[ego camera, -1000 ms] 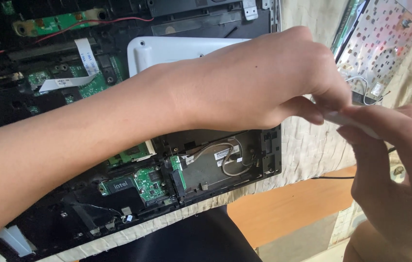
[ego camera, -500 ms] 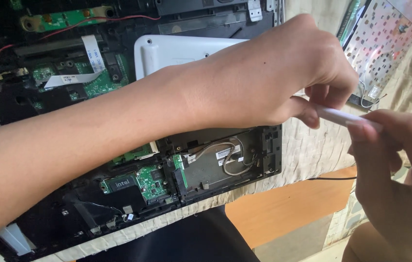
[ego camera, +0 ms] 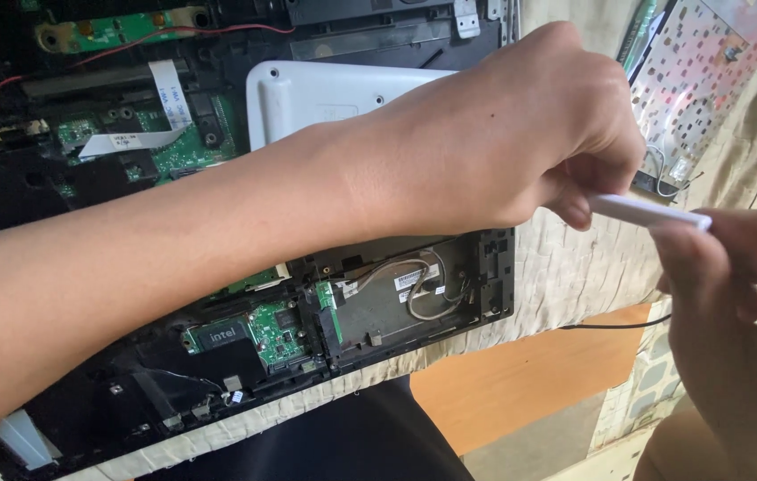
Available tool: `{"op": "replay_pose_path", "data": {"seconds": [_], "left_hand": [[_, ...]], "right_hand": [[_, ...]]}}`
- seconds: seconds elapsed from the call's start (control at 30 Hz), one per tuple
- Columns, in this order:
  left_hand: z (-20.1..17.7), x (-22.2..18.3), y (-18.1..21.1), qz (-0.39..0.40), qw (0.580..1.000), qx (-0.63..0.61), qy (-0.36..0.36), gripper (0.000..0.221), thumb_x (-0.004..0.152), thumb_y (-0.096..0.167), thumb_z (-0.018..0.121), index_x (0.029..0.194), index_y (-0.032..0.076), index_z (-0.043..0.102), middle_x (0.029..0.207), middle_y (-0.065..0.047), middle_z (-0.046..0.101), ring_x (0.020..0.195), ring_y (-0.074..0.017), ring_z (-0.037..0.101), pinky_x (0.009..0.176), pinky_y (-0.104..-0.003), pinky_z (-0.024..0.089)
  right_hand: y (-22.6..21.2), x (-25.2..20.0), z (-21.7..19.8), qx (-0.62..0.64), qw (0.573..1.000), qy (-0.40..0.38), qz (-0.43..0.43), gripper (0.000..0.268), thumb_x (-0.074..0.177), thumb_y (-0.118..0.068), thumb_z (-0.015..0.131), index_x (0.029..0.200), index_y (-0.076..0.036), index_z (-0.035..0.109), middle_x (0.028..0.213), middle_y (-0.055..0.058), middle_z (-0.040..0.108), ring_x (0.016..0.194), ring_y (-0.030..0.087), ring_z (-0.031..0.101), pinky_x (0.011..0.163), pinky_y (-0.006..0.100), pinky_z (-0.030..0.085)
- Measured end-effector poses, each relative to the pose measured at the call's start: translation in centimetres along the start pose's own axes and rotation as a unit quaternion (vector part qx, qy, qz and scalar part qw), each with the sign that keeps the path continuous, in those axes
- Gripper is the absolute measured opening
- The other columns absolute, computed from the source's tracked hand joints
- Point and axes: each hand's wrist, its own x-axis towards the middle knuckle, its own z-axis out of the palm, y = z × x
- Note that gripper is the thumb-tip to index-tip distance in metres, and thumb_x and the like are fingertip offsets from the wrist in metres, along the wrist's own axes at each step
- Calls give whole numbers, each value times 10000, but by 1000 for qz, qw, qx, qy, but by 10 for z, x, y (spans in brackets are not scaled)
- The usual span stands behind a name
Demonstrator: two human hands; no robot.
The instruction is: Testing the fitment of internal components and covers within a laptop chassis using a small tool.
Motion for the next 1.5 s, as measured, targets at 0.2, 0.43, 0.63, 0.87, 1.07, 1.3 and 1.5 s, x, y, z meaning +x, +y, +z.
{"op": "replay_pose_path", "data": {"seconds": [0.2, 0.43, 0.63, 0.87, 1.07, 1.3, 1.5], "left_hand": [[-3, -4, 3, -2, 1000, -7, -9, 372, 845, 49, 929, 699, 71, 588, 661, -9, 678, 663, -108, 709, 556, -271, 489], [-3, -7, 2, -17, 997, -39, -59, 252, 859, -134, 672, 699, 58, 701, 591, 4, 597, 572, -70, 603, 507, -234, 457], [4, -3, 3, -1, 1000, -25, -1, 222, 779, -159, 721, 707, 48, 759, 599, -27, 693, 557, -82, 695, 514, -177, 545], [2, -6, 0, 20, 1000, -4, 8, 272, 660, -211, 673, 643, 55, 726, 570, -12, 680, 564, -91, 676, 517, -210, 494], [-1, -6, -4, 3, 1000, -16, -16, 293, 753, -107, 821, 618, 68, 630, 568, -6, 626, 598, -92, 718, 527, -205, 541], [-4, -10, -1, -45, 993, -66, -83, 259, 853, -133, 624, 702, 41, 506, 592, -40, 560, 754, -88, 822, 606, -225, 574], [2, -9, -6, -16, 999, -15, -29, 375, 778, -86, 846, 555, 66, 586, 513, -5, 495, 509, -85, 675, 481, -219, 540]], "right_hand": [[-20, 5, -3, 5, 996, -4, -86, 103, 1178, 22, 629, 1166, 119, 663, 878, 135, 699, 742, 240, 607, 822, 394, 479], [-8, 17, -1, 46, 986, -22, -160, 246, 1134, 274, 580, 1324, 130, 638, 1000, 236, 672, 837, 302, 657, 835, 417, 536], [-12, 10, -8, 11, 993, -40, -107, 382, 1085, 33, 650, 1396, 230, 547, 1138, 368, 681, 972, 404, 714, 881, 479, 577], [-22, 9, 2, -8, 1000, -2, -8, 357, 1238, -58, 622, 921, 62, 513, 630, 81, 364, 548, 170, 318, 568, 326, 236], [-16, 9, 4, 5, 1000, -2, -19, 238, 1216, -48, 658, 1037, 97, 600, 661, 101, 435, 557, 174, 349, 586, 335, 280], [-3, 16, 2, -19, 982, -6, -188, 122, 1152, 264, 662, 1222, 165, 666, 984, 263, 639, 860, 387, 585, 881, 482, 467], [-14, 5, -6, 0, 995, -29, -96, 401, 1061, -26, 757, 1406, 126, 620, 1106, 239, 638, 884, 281, 626, 971, 421, 478]]}}
